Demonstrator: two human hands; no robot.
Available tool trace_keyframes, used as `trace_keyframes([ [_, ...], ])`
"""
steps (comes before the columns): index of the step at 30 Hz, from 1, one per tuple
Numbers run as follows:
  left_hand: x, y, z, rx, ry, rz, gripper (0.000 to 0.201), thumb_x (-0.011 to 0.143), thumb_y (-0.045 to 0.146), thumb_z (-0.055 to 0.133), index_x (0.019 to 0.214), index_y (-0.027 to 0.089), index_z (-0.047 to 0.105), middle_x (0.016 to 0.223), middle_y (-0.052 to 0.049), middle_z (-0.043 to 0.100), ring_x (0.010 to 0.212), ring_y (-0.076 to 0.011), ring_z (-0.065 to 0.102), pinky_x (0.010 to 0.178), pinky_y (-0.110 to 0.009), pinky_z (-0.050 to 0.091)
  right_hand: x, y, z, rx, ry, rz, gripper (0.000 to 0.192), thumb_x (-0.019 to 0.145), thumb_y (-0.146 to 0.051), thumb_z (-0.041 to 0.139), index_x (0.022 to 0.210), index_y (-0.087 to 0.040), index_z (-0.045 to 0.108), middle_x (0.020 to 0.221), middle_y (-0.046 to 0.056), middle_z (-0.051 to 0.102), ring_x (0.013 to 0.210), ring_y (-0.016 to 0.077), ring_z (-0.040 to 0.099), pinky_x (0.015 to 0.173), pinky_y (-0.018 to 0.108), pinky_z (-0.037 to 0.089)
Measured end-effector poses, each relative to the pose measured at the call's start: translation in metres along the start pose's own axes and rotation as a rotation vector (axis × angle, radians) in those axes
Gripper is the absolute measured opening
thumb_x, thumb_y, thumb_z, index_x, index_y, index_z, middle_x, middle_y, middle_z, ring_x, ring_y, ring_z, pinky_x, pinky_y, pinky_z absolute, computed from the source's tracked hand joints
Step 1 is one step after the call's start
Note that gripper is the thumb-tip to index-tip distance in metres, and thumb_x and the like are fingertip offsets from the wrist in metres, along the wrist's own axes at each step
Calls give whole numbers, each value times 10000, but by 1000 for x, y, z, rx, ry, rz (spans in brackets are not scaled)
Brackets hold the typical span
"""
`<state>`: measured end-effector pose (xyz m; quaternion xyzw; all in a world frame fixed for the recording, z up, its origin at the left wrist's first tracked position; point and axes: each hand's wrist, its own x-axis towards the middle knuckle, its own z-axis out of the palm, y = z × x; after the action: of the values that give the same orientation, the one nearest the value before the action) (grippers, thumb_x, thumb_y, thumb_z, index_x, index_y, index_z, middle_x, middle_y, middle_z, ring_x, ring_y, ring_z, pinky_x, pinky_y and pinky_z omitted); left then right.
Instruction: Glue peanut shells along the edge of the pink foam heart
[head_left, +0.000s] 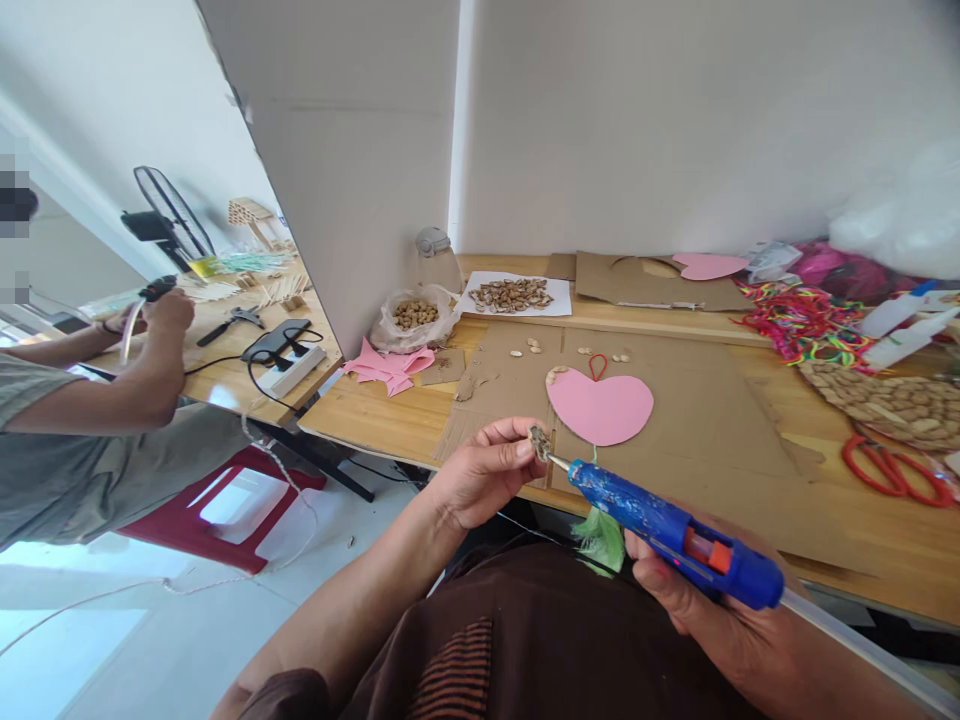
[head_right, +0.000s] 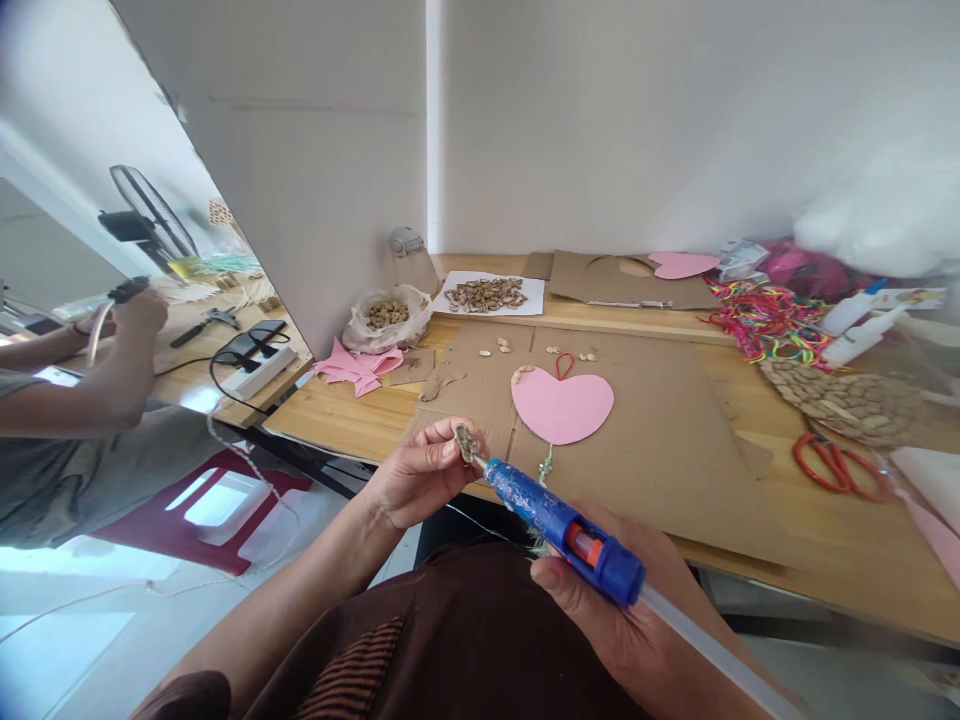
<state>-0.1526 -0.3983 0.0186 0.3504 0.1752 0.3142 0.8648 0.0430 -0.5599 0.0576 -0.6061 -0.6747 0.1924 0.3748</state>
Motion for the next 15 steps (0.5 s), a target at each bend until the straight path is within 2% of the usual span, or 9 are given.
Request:
trace_keyframes([
  [6, 0, 1, 0, 16, 23, -12, 340, 599, 276, 933, 843, 126, 751, 771, -22, 656, 705, -110, 603, 793, -278, 484, 2, 0, 0, 25, 5, 15, 230, 936, -410, 620, 766, -255, 616, 585, -15, 644, 505, 159, 622, 499, 241, 518],
  [9, 0, 1, -1, 17, 27, -16, 343, 602, 279, 933, 851, 126, 755, 758, -19, 650, 702, -106, 605, 792, -269, 483, 0, 3, 1, 89, -6, 44, 220, 936, -432, 621, 807, -255, 645, 644, 2, 672, 530, 162, 627, 510, 246, 526],
  [12, 1, 1, -2, 10, 20, -5, 332, 619, 280, 926, 862, 130, 757, 743, -15, 638, 714, -106, 601, 781, -255, 476, -6, 5, 4, 216, 1, 159, 236, 914, -493, 649, 952, -264, 691, 795, 27, 726, 529, 149, 615, 511, 254, 532],
  [15, 1, 2, -2, 5, 17, 16, 309, 618, 276, 925, 828, 134, 748, 751, -15, 630, 723, -107, 595, 758, -245, 471, -11, 2, 6, 396, 77, 331, 322, 906, -554, 651, 1058, -271, 682, 861, 38, 722, 538, 132, 596, 541, 262, 534],
])
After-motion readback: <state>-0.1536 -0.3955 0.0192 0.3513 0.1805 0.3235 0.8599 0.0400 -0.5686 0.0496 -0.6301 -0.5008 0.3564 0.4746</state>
